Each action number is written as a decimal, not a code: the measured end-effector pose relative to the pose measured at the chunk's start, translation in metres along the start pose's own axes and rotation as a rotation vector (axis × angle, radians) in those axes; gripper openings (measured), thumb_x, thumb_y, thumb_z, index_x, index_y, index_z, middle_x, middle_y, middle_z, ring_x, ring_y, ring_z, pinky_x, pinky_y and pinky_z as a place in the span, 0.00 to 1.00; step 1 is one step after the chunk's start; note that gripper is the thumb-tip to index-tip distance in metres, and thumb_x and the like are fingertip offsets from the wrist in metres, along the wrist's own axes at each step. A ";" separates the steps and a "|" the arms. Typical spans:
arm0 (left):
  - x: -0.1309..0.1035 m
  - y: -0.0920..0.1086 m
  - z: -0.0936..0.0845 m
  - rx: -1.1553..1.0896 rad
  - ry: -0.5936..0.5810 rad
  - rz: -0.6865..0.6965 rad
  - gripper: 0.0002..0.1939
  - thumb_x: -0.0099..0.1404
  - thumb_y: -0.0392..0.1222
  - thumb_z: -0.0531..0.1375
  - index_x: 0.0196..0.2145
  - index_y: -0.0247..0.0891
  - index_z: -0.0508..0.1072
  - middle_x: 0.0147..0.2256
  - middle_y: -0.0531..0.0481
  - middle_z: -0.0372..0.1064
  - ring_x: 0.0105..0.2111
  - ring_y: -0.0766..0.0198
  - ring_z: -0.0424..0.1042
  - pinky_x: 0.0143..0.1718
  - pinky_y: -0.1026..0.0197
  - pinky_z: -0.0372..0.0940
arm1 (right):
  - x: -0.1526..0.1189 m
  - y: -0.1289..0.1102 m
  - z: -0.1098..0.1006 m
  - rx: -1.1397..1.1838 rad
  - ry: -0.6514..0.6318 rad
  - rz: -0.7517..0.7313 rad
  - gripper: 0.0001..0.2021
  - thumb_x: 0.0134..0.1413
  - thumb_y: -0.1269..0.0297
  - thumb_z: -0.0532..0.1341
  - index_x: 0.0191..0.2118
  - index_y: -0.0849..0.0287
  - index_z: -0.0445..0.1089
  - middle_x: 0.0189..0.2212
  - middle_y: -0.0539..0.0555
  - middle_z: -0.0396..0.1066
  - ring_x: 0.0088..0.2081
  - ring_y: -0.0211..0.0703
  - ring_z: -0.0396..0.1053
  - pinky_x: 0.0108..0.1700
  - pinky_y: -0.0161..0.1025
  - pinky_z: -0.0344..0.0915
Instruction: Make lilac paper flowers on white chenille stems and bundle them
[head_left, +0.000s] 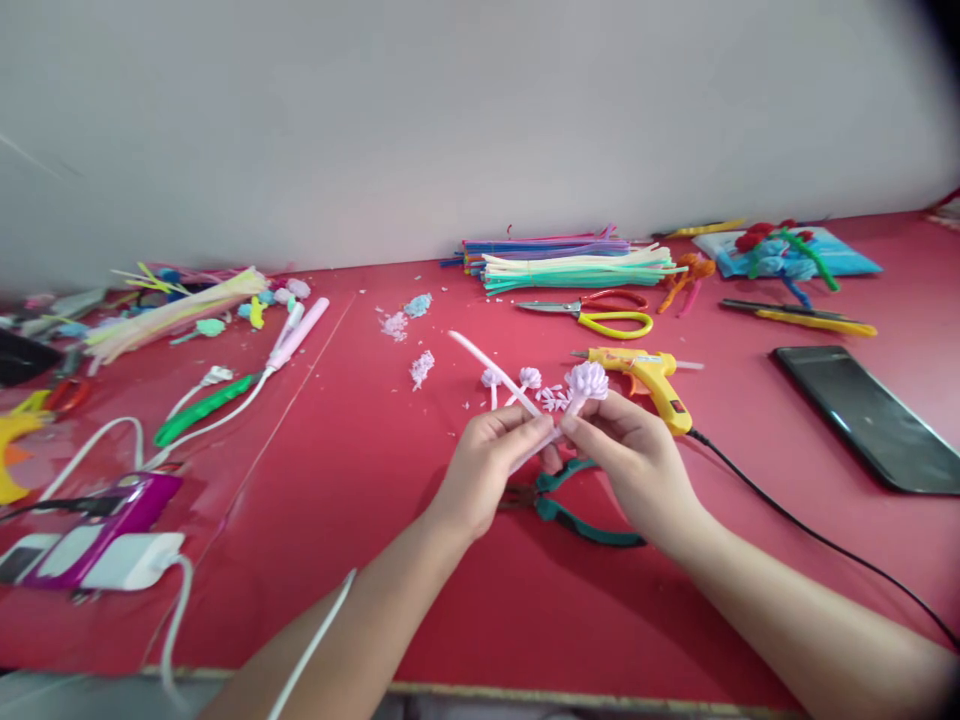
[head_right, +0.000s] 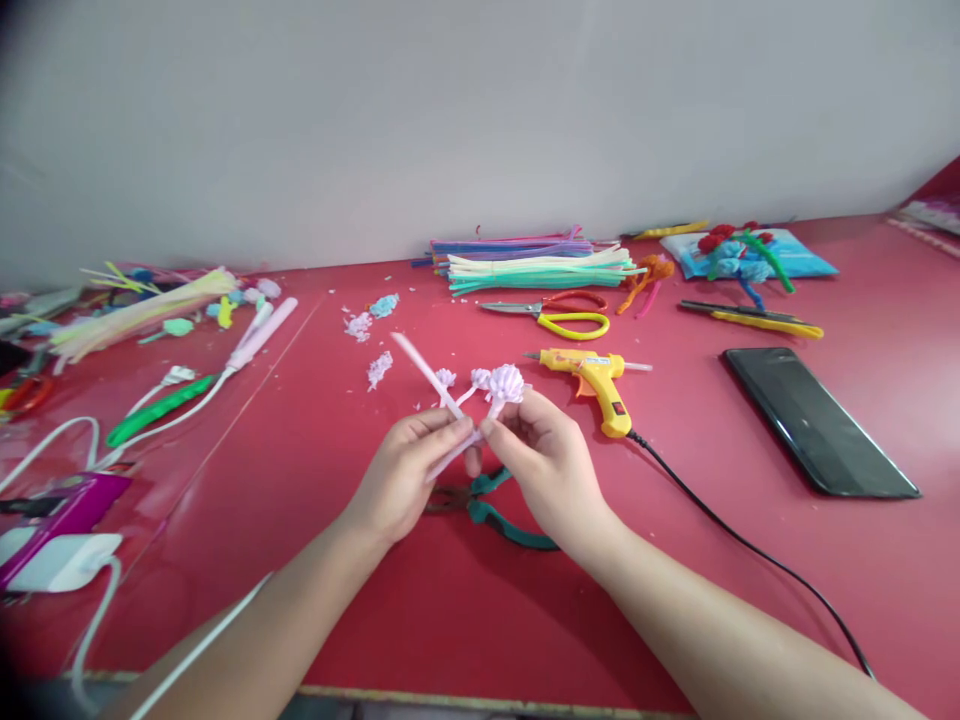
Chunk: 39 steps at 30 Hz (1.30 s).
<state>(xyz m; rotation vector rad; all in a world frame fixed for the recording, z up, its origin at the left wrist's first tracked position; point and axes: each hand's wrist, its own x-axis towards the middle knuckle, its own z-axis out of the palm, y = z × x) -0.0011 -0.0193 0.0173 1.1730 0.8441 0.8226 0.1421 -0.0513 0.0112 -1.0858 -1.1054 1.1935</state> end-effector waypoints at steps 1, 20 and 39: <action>0.001 -0.001 0.000 -0.081 -0.020 -0.032 0.13 0.65 0.41 0.57 0.24 0.35 0.73 0.20 0.53 0.69 0.25 0.68 0.67 0.34 0.65 0.62 | -0.001 0.000 0.000 0.026 -0.020 0.000 0.05 0.57 0.65 0.58 0.30 0.57 0.66 0.22 0.46 0.69 0.26 0.36 0.68 0.31 0.33 0.64; -0.002 -0.009 0.000 1.137 0.273 0.776 0.06 0.65 0.35 0.56 0.29 0.36 0.70 0.27 0.48 0.70 0.31 0.61 0.68 0.37 0.59 0.61 | 0.004 0.000 0.003 -0.157 0.164 0.100 0.12 0.51 0.58 0.62 0.24 0.59 0.65 0.19 0.45 0.60 0.23 0.34 0.57 0.26 0.33 0.56; 0.000 -0.002 0.001 -0.026 0.008 0.079 0.11 0.65 0.42 0.58 0.26 0.37 0.74 0.22 0.53 0.69 0.27 0.67 0.69 0.37 0.63 0.64 | -0.003 -0.004 0.003 0.060 0.000 -0.032 0.08 0.58 0.63 0.58 0.29 0.58 0.66 0.22 0.47 0.67 0.26 0.36 0.67 0.31 0.34 0.63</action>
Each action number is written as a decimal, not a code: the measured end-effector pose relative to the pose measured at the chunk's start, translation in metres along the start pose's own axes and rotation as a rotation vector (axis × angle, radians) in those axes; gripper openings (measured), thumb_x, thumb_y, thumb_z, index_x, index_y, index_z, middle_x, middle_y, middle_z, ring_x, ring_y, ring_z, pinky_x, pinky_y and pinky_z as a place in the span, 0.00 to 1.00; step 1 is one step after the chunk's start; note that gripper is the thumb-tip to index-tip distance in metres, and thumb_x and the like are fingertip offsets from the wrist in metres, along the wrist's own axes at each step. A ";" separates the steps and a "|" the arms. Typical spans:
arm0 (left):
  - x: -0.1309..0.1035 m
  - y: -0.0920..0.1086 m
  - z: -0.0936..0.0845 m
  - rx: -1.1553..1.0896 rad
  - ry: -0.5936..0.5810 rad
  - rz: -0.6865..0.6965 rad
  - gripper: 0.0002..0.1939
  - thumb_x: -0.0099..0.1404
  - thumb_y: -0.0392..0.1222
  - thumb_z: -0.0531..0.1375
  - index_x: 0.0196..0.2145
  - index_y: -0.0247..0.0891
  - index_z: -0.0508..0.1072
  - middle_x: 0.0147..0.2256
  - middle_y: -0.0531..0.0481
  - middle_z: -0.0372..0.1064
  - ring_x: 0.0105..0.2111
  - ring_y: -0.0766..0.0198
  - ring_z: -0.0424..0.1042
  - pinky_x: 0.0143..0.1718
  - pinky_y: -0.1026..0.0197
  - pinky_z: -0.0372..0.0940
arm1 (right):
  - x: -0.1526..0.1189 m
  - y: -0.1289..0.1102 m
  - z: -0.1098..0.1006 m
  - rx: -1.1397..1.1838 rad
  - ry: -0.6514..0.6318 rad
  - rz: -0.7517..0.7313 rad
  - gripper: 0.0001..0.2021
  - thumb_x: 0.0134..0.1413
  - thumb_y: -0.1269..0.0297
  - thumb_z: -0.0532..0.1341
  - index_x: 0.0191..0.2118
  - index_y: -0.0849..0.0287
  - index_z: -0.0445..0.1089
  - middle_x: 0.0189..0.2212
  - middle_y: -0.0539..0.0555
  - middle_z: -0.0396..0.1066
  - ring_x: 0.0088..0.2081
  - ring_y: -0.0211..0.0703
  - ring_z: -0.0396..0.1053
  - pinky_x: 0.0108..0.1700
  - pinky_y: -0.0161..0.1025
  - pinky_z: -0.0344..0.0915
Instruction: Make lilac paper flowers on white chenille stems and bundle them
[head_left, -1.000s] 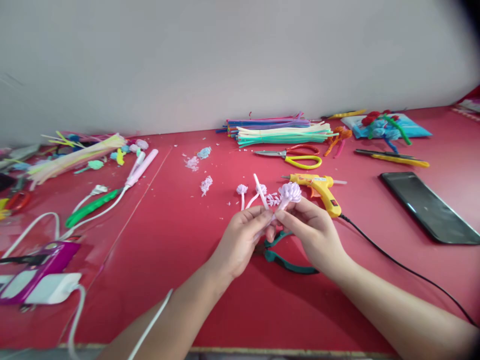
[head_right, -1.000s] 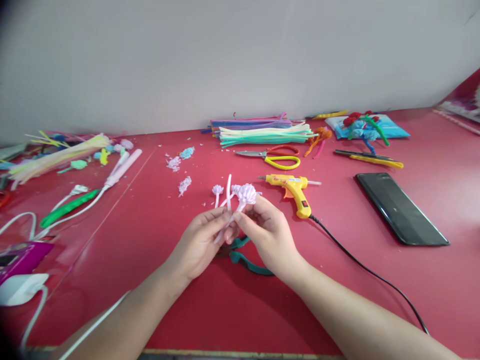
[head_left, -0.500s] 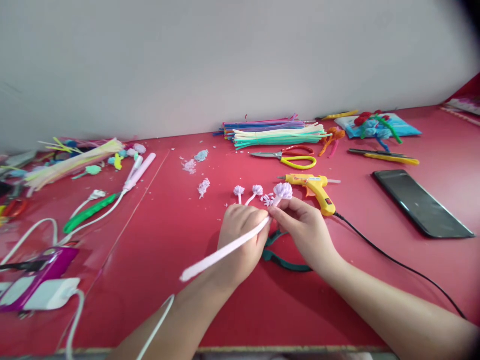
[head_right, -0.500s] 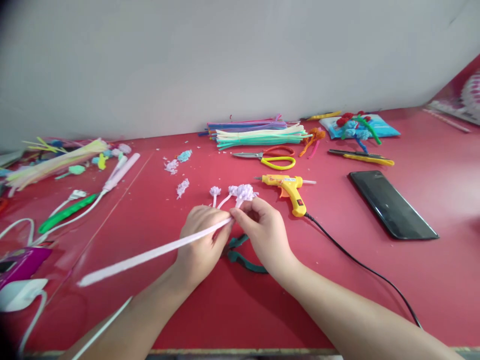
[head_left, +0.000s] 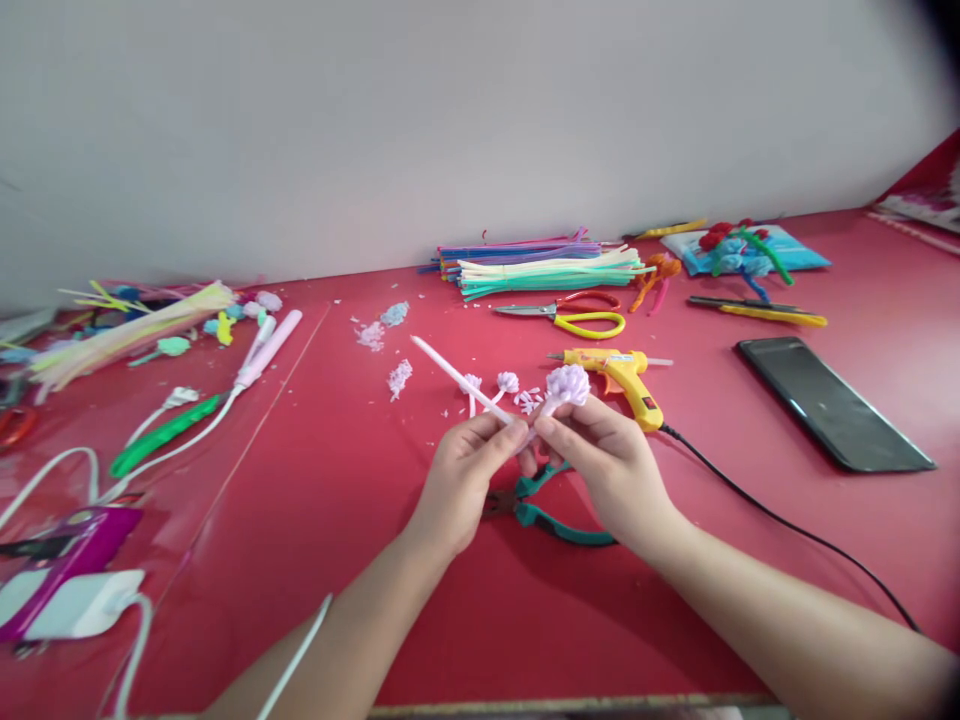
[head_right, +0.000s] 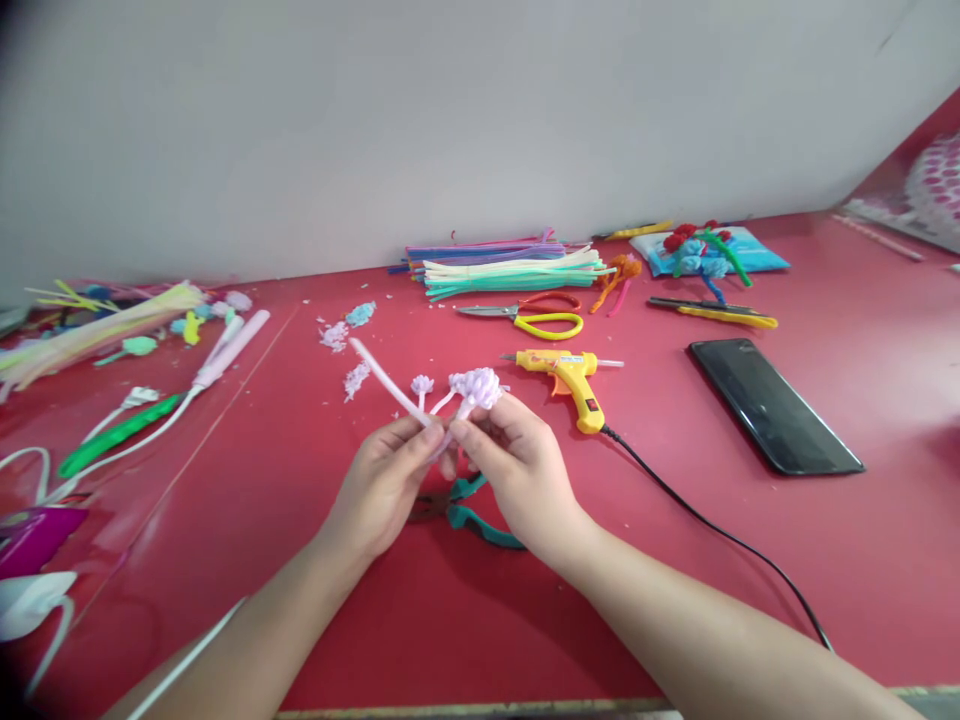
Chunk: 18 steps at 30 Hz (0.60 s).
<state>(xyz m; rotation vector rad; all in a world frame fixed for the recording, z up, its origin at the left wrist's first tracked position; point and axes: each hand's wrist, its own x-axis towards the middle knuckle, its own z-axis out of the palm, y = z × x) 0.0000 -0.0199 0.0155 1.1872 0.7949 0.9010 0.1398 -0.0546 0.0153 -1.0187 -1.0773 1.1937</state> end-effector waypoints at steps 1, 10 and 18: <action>0.000 0.001 0.000 -0.083 -0.029 -0.045 0.12 0.65 0.42 0.57 0.26 0.37 0.73 0.21 0.53 0.68 0.26 0.67 0.68 0.37 0.63 0.64 | 0.000 -0.001 0.000 0.048 -0.014 0.024 0.07 0.58 0.63 0.58 0.29 0.58 0.66 0.22 0.47 0.67 0.25 0.36 0.68 0.31 0.34 0.63; -0.001 -0.001 0.002 -0.276 -0.114 -0.151 0.13 0.67 0.42 0.55 0.26 0.37 0.72 0.19 0.55 0.64 0.23 0.70 0.63 0.36 0.64 0.62 | 0.001 0.005 -0.001 0.238 -0.085 0.118 0.08 0.56 0.59 0.60 0.31 0.58 0.66 0.24 0.48 0.69 0.24 0.37 0.69 0.31 0.38 0.66; -0.004 0.002 -0.001 0.657 0.125 0.256 0.06 0.65 0.41 0.57 0.34 0.39 0.74 0.33 0.50 0.74 0.33 0.63 0.71 0.38 0.62 0.62 | 0.005 0.002 0.000 -0.113 0.150 0.071 0.08 0.52 0.61 0.62 0.27 0.58 0.66 0.23 0.47 0.66 0.26 0.35 0.63 0.31 0.33 0.61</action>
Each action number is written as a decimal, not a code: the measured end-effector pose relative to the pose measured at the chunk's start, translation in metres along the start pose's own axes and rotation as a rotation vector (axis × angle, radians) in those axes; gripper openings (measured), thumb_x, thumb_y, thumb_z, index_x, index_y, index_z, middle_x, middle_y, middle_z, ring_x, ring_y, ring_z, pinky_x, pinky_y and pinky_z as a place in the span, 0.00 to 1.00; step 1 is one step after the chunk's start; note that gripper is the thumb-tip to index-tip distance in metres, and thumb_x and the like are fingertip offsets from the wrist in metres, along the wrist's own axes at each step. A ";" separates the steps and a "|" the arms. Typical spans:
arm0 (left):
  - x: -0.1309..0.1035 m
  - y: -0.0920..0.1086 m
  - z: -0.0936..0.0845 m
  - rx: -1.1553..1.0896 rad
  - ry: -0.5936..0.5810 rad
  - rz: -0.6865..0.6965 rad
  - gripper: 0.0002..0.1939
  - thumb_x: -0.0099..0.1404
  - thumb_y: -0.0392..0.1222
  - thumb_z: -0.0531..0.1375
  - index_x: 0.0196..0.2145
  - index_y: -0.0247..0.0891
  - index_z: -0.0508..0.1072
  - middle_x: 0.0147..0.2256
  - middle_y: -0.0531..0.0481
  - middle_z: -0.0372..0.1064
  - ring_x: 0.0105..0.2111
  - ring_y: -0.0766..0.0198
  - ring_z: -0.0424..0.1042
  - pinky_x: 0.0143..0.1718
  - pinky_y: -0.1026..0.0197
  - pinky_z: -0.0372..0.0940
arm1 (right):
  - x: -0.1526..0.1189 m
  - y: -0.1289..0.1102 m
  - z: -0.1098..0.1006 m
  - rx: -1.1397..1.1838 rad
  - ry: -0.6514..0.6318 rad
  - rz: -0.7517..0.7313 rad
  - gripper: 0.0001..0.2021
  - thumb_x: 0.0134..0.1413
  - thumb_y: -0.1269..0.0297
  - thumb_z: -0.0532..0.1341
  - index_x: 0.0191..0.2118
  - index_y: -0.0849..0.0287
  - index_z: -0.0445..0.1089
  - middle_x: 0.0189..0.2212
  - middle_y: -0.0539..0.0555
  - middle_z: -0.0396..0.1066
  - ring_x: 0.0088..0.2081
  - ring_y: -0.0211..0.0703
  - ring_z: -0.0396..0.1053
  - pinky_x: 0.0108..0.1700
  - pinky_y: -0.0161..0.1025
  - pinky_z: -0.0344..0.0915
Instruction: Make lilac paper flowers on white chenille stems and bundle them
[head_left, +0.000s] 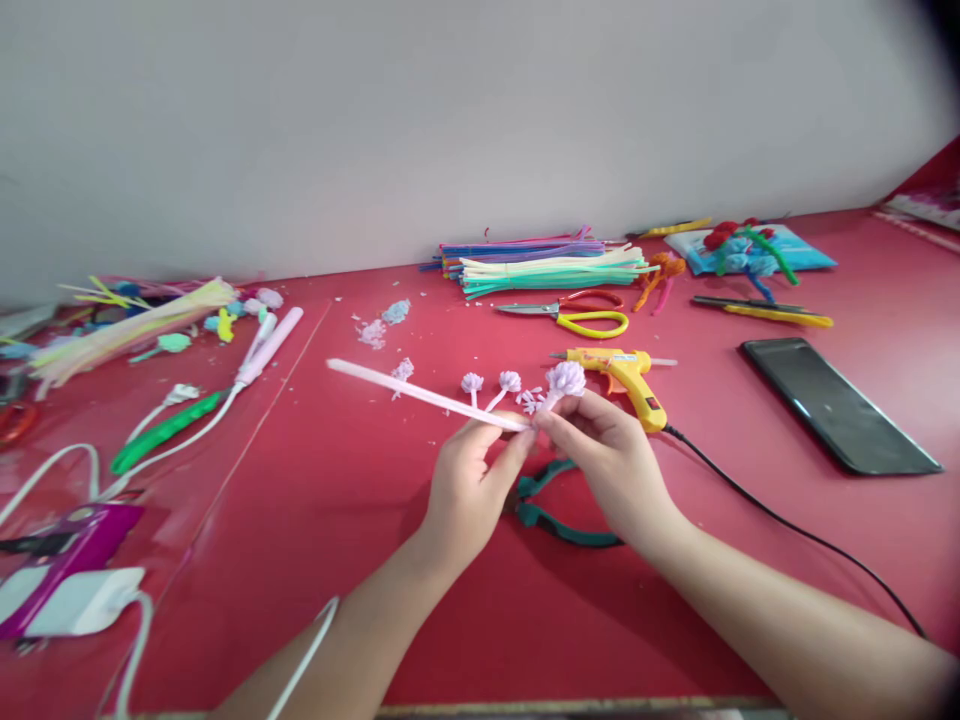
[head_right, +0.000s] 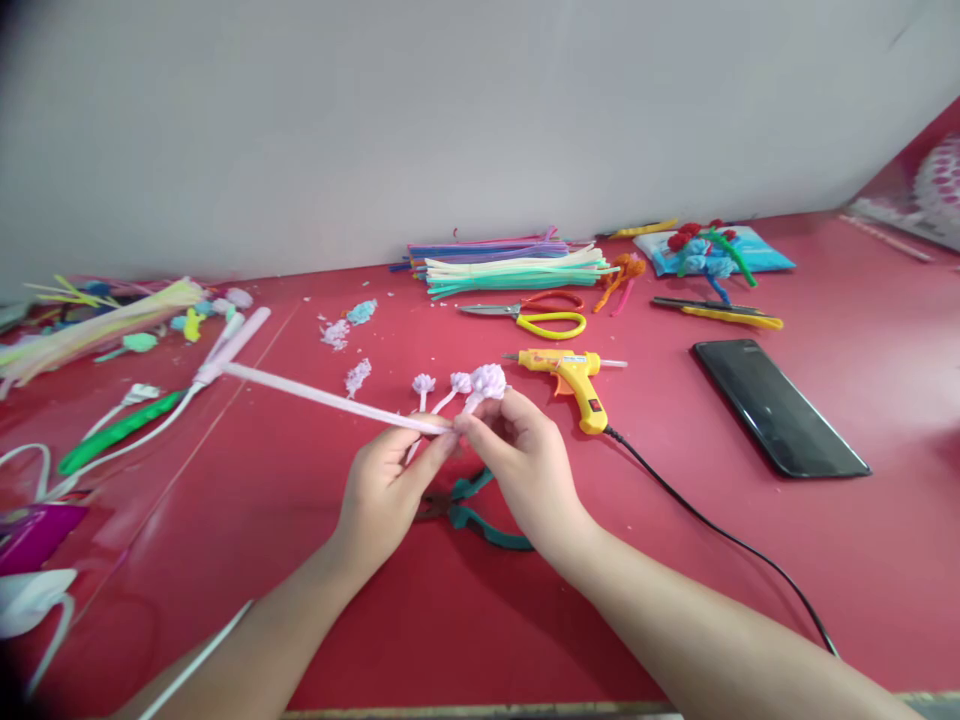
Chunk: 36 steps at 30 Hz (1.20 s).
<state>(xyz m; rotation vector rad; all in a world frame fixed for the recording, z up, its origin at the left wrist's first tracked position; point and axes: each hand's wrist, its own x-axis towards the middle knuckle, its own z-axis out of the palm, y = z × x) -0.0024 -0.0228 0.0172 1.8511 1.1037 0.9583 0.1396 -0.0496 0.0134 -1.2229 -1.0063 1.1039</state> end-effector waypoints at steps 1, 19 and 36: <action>0.000 -0.001 0.000 0.098 0.026 0.084 0.06 0.65 0.39 0.56 0.33 0.38 0.73 0.33 0.49 0.74 0.33 0.62 0.71 0.38 0.62 0.62 | 0.001 0.001 0.000 -0.031 0.012 0.002 0.08 0.52 0.60 0.62 0.27 0.58 0.66 0.23 0.47 0.66 0.26 0.35 0.62 0.30 0.33 0.60; 0.004 -0.002 0.003 -0.751 -0.151 -0.404 0.09 0.62 0.43 0.60 0.27 0.36 0.74 0.19 0.53 0.69 0.22 0.68 0.67 0.30 0.65 0.62 | -0.005 -0.002 -0.001 0.175 -0.177 0.035 0.10 0.57 0.57 0.59 0.29 0.57 0.64 0.21 0.48 0.69 0.25 0.38 0.67 0.33 0.38 0.64; -0.002 -0.004 0.002 0.413 0.099 0.347 0.07 0.65 0.36 0.56 0.30 0.40 0.72 0.28 0.48 0.72 0.31 0.60 0.69 0.37 0.58 0.61 | 0.002 0.003 0.000 -0.090 0.020 0.054 0.12 0.50 0.57 0.62 0.25 0.58 0.64 0.21 0.46 0.61 0.25 0.35 0.58 0.28 0.34 0.56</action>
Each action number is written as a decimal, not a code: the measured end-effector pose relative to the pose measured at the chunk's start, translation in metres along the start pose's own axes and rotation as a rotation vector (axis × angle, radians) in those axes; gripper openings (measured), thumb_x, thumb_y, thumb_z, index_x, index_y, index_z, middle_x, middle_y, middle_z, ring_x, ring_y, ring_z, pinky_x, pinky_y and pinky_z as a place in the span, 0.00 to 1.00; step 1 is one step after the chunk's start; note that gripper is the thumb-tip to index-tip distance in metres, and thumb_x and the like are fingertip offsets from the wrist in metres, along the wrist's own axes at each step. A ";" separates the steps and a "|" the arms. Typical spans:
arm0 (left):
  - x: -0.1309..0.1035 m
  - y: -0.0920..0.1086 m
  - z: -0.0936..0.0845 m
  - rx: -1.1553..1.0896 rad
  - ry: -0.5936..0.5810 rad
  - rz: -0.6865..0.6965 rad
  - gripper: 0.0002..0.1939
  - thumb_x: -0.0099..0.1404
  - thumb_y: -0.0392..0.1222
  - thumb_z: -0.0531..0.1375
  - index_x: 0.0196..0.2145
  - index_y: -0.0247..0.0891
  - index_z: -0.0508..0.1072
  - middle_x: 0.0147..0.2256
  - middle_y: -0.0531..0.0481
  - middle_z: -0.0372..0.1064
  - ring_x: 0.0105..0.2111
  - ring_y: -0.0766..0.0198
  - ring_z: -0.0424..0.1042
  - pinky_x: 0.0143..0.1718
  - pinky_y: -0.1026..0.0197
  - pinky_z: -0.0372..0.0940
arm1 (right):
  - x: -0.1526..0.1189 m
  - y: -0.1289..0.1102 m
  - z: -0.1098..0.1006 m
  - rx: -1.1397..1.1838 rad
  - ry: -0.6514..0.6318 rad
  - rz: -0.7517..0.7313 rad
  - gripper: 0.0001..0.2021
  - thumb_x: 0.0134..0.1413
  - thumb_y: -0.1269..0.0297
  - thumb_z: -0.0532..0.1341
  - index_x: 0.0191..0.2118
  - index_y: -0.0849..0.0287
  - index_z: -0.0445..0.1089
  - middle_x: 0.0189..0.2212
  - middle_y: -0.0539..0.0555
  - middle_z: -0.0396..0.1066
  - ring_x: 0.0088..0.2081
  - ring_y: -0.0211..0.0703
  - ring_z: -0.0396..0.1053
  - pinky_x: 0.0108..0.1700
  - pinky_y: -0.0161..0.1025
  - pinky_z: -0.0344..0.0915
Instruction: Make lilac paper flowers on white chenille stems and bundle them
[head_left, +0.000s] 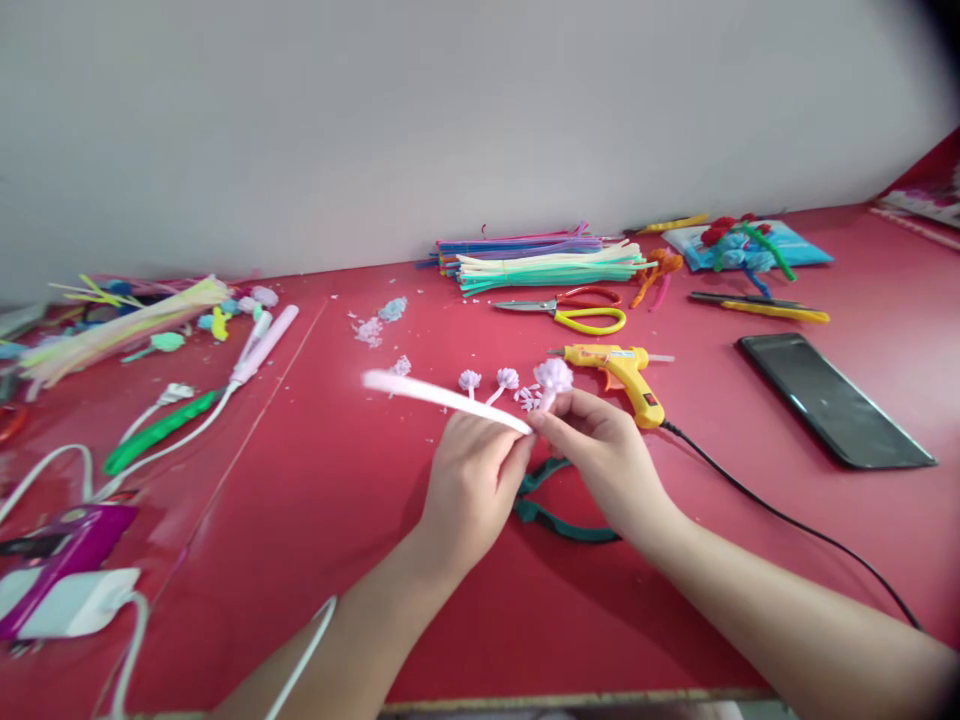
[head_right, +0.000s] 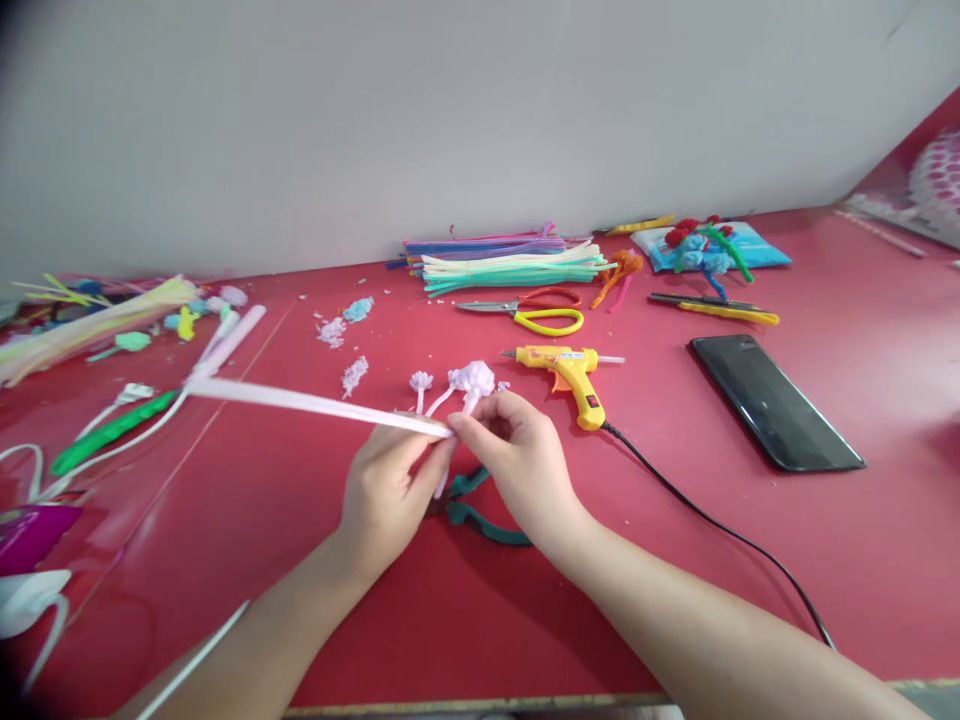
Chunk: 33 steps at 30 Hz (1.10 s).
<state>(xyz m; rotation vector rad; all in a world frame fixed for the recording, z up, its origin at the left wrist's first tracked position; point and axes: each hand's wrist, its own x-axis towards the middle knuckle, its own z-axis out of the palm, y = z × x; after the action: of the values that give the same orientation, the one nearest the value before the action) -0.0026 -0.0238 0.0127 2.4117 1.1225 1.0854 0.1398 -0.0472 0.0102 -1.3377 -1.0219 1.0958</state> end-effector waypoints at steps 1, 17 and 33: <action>-0.001 -0.002 0.001 0.051 -0.004 0.072 0.07 0.65 0.35 0.55 0.30 0.39 0.72 0.28 0.48 0.72 0.31 0.60 0.69 0.38 0.57 0.61 | 0.000 0.000 0.000 -0.027 0.011 -0.011 0.12 0.50 0.57 0.62 0.24 0.58 0.64 0.20 0.46 0.60 0.25 0.35 0.57 0.28 0.34 0.55; 0.005 0.000 0.003 -1.289 -0.235 -0.744 0.12 0.66 0.42 0.56 0.28 0.35 0.74 0.20 0.52 0.67 0.28 0.64 0.69 0.39 0.61 0.63 | -0.004 -0.005 -0.001 0.253 -0.173 -0.012 0.10 0.56 0.60 0.60 0.26 0.59 0.68 0.18 0.48 0.69 0.23 0.36 0.66 0.29 0.35 0.62; 0.000 0.001 -0.001 -0.022 0.057 0.035 0.08 0.63 0.35 0.57 0.26 0.37 0.70 0.25 0.50 0.70 0.30 0.62 0.67 0.38 0.60 0.60 | -0.001 0.000 0.002 0.102 -0.003 0.055 0.12 0.48 0.58 0.65 0.23 0.59 0.66 0.18 0.45 0.62 0.23 0.33 0.58 0.26 0.33 0.57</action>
<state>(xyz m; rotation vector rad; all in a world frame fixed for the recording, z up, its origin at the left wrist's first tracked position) -0.0031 -0.0252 0.0142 2.4062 1.0845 1.1785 0.1379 -0.0481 0.0106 -1.2889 -0.9239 1.1763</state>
